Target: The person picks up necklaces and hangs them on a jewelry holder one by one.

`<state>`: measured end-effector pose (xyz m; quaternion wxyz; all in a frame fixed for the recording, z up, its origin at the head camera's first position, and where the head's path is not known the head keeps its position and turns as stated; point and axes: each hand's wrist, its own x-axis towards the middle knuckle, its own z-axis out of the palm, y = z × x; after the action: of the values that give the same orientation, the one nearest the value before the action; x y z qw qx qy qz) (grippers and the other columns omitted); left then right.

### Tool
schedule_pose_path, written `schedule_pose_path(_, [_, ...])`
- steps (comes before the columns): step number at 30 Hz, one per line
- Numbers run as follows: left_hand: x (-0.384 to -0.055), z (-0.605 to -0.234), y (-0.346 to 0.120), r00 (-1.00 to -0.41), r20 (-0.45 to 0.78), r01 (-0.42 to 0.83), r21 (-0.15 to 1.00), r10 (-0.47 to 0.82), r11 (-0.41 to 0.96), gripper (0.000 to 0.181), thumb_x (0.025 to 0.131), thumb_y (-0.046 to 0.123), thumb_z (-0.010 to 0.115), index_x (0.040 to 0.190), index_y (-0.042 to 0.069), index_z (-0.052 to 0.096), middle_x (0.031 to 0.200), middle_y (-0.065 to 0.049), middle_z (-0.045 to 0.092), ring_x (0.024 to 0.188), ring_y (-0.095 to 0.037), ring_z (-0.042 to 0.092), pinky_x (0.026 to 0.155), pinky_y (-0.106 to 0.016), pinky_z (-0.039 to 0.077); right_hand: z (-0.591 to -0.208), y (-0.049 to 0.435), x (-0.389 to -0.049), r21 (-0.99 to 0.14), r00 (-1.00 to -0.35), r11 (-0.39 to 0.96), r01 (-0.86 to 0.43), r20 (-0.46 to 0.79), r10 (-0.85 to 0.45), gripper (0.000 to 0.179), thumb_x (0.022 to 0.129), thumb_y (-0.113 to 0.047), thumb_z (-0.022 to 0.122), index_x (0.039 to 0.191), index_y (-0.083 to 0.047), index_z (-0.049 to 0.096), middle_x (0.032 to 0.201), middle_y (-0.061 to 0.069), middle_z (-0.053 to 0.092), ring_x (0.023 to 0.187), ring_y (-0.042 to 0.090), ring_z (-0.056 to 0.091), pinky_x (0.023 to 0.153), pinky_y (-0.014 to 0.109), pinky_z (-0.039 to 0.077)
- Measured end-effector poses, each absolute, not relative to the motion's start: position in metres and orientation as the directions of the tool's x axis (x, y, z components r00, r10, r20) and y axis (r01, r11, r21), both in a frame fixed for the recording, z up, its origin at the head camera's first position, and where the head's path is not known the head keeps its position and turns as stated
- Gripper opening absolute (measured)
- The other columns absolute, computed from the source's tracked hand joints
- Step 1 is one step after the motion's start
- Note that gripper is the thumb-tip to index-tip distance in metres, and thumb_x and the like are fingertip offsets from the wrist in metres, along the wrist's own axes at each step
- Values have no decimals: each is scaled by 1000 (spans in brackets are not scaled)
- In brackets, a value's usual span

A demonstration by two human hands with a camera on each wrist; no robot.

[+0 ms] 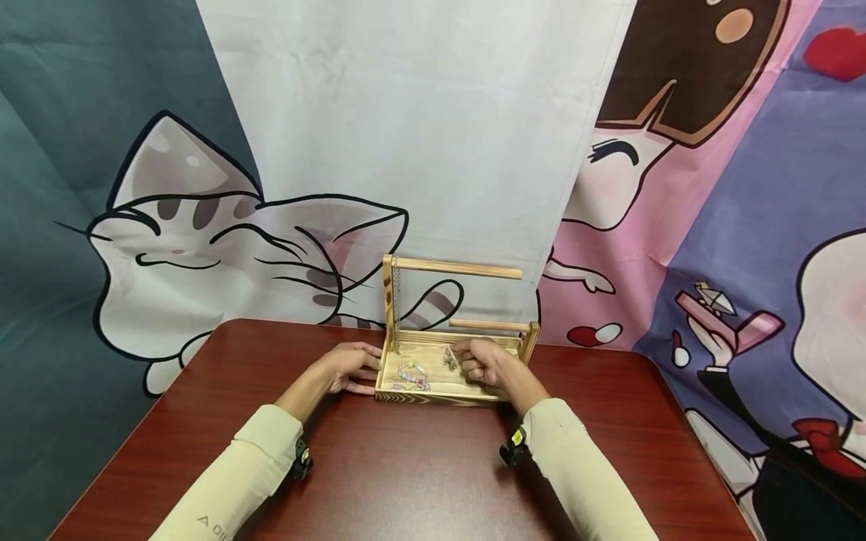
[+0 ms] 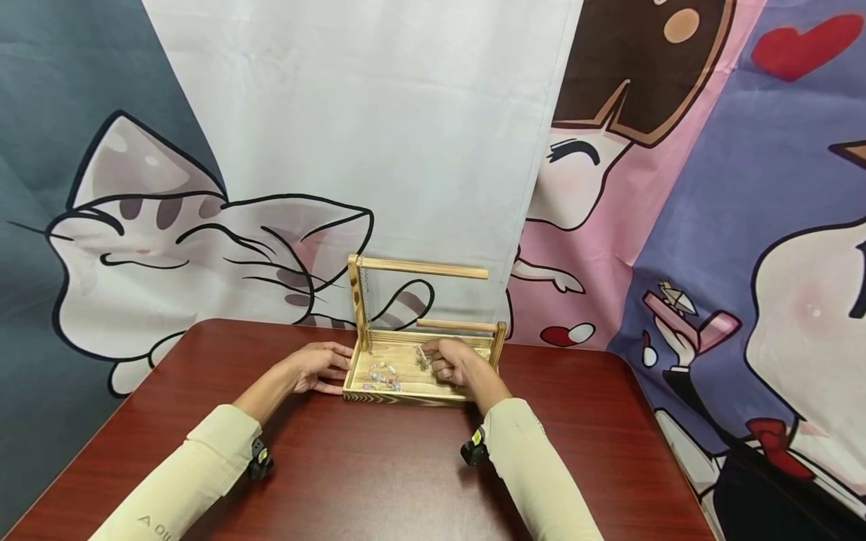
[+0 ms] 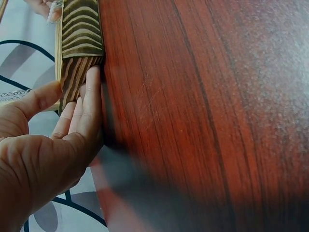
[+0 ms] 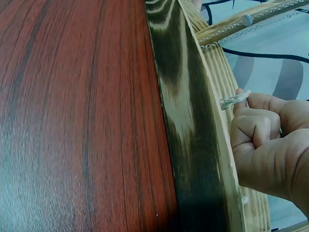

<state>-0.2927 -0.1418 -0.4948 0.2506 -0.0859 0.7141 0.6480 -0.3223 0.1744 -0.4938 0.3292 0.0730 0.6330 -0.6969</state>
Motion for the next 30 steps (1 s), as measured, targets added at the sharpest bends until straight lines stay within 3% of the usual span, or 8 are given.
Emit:
schedule_pose_path(2, [-293,-495,-142,-860,-470,-448,882,200,145,52,101,1,71,151,-2,58,138,-23,72,106,-26,78,88,-49,75,-494,175,-322,-833,-769,35,553,-526,-364,31,117,-13,50,86,-12,57,59,-13,36,44,-2,27,39,11,20])
schedule_pose_path(5, [-293,-495,-142,-858,-473,-451,880,201,147,52,101,1,71,151,-2,58,139,-23,72,108,-26,77,88,-49,75,-495,176,-322,-830,-766,70,553,-540,-348,22,117,-14,52,105,-2,66,60,-13,39,45,-3,27,39,11,21])
schedule_pose_path(10, [-294,-494,-142,-857,-474,-450,879,203,155,51,102,1,70,151,-2,58,139,-23,72,110,-27,77,88,-48,75,-498,173,-320,-862,-811,165,479,-507,-293,32,114,-19,63,132,7,69,66,-11,46,47,-2,27,43,12,24])
schedule_pose_path(14, [-295,-494,-142,-855,-477,-453,878,203,154,50,102,1,70,150,-2,58,139,-23,72,110,-26,77,88,-48,75,-499,170,-317,-886,-891,356,297,-391,-230,27,103,-22,81,120,-1,80,73,-12,60,54,2,37,51,16,34])
schedule_pose_path(17, [-296,-494,-143,-854,-479,-456,877,202,151,50,102,1,70,151,-2,58,139,-23,72,110,-26,76,88,-48,75,-499,167,-315,-845,-938,526,98,-256,-235,22,93,-23,91,108,-9,85,88,-6,77,76,9,60,70,22,50])
schedule_pose_path(20, [-296,-494,-143,-853,-482,-460,875,202,150,51,102,1,71,151,-1,58,140,-23,72,109,-25,77,88,-48,75,-500,164,-314,-766,-947,636,-89,-133,-292,21,90,-23,95,105,-11,87,105,3,83,94,15,65,85,27,55])
schedule_pose_path(25, [-296,-496,-143,-851,-482,-458,875,207,155,50,103,1,70,151,-2,57,140,-23,71,109,-26,77,87,-48,75,-506,161,-316,-649,-943,724,-232,-31,-330,21,87,-22,99,104,-14,90,102,4,86,81,11,61,78,27,58])
schedule_pose_path(30, [-296,-496,-143,-849,-484,-461,874,210,151,50,103,1,69,151,-1,57,140,-23,72,110,-26,77,88,-47,75,-510,158,-316,-595,-941,753,-281,18,-338,10,88,-20,97,95,-17,91,101,0,89,86,8,69,85,29,64])
